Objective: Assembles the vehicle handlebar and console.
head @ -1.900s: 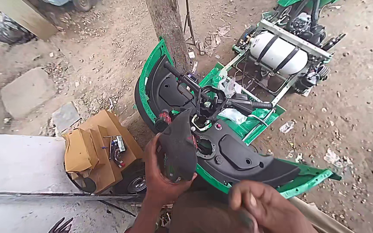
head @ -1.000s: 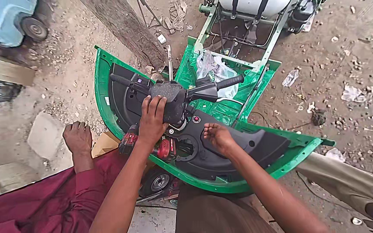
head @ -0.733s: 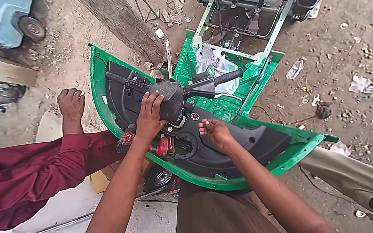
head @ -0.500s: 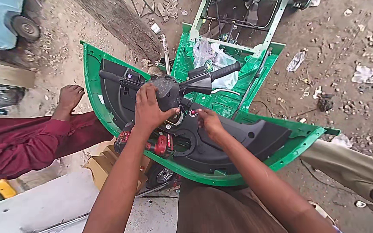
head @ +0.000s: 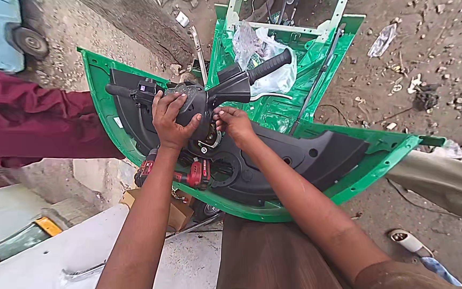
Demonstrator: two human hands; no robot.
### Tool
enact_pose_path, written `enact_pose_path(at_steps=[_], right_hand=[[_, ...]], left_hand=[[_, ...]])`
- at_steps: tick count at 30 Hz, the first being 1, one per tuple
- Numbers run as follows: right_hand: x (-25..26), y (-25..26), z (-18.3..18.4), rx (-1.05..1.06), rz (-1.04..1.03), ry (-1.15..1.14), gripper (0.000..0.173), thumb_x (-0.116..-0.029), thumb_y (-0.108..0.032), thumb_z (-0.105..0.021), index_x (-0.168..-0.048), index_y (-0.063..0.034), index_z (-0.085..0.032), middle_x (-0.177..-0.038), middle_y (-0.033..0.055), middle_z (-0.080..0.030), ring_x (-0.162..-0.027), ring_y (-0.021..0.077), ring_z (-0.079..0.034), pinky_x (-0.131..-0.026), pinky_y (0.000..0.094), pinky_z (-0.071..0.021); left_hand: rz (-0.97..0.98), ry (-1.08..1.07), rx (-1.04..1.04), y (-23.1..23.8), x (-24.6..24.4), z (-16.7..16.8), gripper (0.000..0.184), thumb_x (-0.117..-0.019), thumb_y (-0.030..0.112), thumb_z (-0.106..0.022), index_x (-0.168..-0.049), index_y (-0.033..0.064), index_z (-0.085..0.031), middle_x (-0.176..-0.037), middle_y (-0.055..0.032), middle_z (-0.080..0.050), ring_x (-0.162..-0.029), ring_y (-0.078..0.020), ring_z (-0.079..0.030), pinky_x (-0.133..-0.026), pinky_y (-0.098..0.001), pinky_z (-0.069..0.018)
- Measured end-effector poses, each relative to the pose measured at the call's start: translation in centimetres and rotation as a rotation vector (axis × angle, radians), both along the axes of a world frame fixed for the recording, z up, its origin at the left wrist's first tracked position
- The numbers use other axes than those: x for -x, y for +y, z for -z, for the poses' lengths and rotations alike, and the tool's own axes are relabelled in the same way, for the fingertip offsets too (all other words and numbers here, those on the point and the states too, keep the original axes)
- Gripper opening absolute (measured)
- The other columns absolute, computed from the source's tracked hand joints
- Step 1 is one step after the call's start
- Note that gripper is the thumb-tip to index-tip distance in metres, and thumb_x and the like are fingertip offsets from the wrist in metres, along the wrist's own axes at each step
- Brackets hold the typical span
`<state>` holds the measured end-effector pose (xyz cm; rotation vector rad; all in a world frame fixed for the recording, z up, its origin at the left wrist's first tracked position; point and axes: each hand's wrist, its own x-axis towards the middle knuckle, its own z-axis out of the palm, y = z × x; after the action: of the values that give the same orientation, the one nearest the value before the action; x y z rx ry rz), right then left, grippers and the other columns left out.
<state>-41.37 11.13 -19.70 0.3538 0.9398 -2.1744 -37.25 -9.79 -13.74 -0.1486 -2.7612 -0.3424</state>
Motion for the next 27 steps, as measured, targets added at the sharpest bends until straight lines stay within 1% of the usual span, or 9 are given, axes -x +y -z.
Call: enact_pose_path(at_steps=[2,4,6,9,11,14,17,23,27], right_hand=[[-0.2,0.0,0.3,0.054,0.010,-0.067,0.021,-0.1051,-0.001,-0.050,-0.118,0.0048,-0.065,-0.098,0.0144,-0.069,-0.076,0.0184,-0.069,-0.071,0.0332,-0.0615],[-0.5,0.1,0.3,0.105,0.039,-0.131,0.020,-0.1036,0.000,-0.053,-0.121,0.0050,-0.063,-0.098,0.0155,-0.069,-0.077,0.0201,-0.070,-0.071,0.0341,-0.0625],[-0.3,-0.2,0.1,0.150,0.074,-0.212,0.019,-0.1022,-0.001,-0.059,-0.120,0.0051,-0.061,-0.095,0.0165,-0.071,-0.073,0.0208,-0.072,-0.068,0.0338,-0.0635],[-0.2,-1.0,-0.3,0.141,0.089,-0.290,0.013,-0.1004,-0.006,-0.065,-0.110,0.0034,-0.065,-0.086,0.0126,-0.071,-0.063,0.0150,-0.067,-0.055,0.0273,-0.0587],[-0.2,-1.6,-0.2,0.131,0.111,-0.258,0.010,-0.0982,-0.005,-0.067,-0.105,0.0024,-0.067,-0.084,0.0104,-0.069,-0.060,0.0124,-0.062,-0.053,0.0247,-0.0544],[-0.1,-2.2,0.0,0.142,0.138,-0.242,0.009,-0.0960,-0.002,-0.069,-0.103,0.0033,-0.068,-0.086,0.0111,-0.069,-0.063,0.0136,-0.064,-0.058,0.0269,-0.0579],[-0.1,-2.5,-0.1,0.075,0.128,-0.222,0.010,-0.0941,-0.004,-0.073,-0.101,0.0025,-0.070,-0.084,0.0100,-0.069,-0.063,0.0132,-0.061,-0.057,0.0266,-0.0557],[-0.4,-2.4,0.0,-0.017,0.092,-0.112,0.009,-0.0939,-0.005,-0.074,-0.099,0.0027,-0.071,-0.086,0.0107,-0.069,-0.064,0.0135,-0.063,-0.058,0.0271,-0.0564],[-1.0,-2.8,-0.1,-0.068,0.127,-0.024,0.008,-0.0918,-0.004,-0.076,-0.097,0.0011,-0.073,-0.092,0.0113,-0.068,-0.065,0.0148,-0.062,-0.058,0.0280,-0.0569]], left_hand=[[-0.007,-0.002,0.005,0.1,-0.1,0.0,0.058,-0.0873,0.056,-0.073,-0.128,0.0136,-0.071,-0.134,-0.0105,-0.067,-0.137,-0.0341,-0.053,-0.123,-0.0545,-0.0301],[-0.003,-0.020,0.005,0.2,-0.3,-0.1,0.057,-0.0870,0.053,-0.074,-0.128,0.0140,-0.071,-0.134,-0.0101,-0.067,-0.136,-0.0329,-0.053,-0.123,-0.0548,-0.0287],[-0.011,-0.023,0.004,0.2,0.0,-0.1,0.055,-0.0855,0.052,-0.076,-0.127,0.0155,-0.072,-0.134,-0.0083,-0.067,-0.136,-0.0311,-0.054,-0.123,-0.0540,-0.0288],[-0.033,-0.030,0.012,0.4,0.2,-0.2,0.054,-0.0853,0.051,-0.077,-0.127,0.0165,-0.072,-0.135,-0.0074,-0.067,-0.136,-0.0307,-0.055,-0.123,-0.0522,-0.0302],[-0.044,-0.038,0.010,0.6,0.2,-0.3,0.054,-0.0853,0.051,-0.077,-0.126,0.0163,-0.072,-0.134,-0.0073,-0.068,-0.135,-0.0299,-0.056,-0.123,-0.0516,-0.0311],[-0.041,-0.043,0.012,0.5,0.4,-0.3,0.055,-0.0856,0.051,-0.076,-0.127,0.0155,-0.072,-0.135,-0.0078,-0.067,-0.134,-0.0299,-0.056,-0.123,-0.0523,-0.0312],[-0.037,-0.041,0.027,0.5,0.4,-0.3,0.056,-0.0853,0.052,-0.077,-0.127,0.0153,-0.072,-0.134,-0.0080,-0.067,-0.134,-0.0295,-0.056,-0.123,-0.0527,-0.0311],[-0.048,-0.021,0.013,0.8,0.3,-0.1,0.055,-0.0843,0.051,-0.077,-0.126,0.0154,-0.073,-0.133,-0.0077,-0.068,-0.134,-0.0302,-0.056,-0.123,-0.0519,-0.0306],[-0.038,0.001,-0.005,0.7,0.2,0.0,0.054,-0.0833,0.050,-0.078,-0.124,0.0157,-0.073,-0.132,-0.0069,-0.069,-0.134,-0.0293,-0.056,-0.123,-0.0524,-0.0303]])
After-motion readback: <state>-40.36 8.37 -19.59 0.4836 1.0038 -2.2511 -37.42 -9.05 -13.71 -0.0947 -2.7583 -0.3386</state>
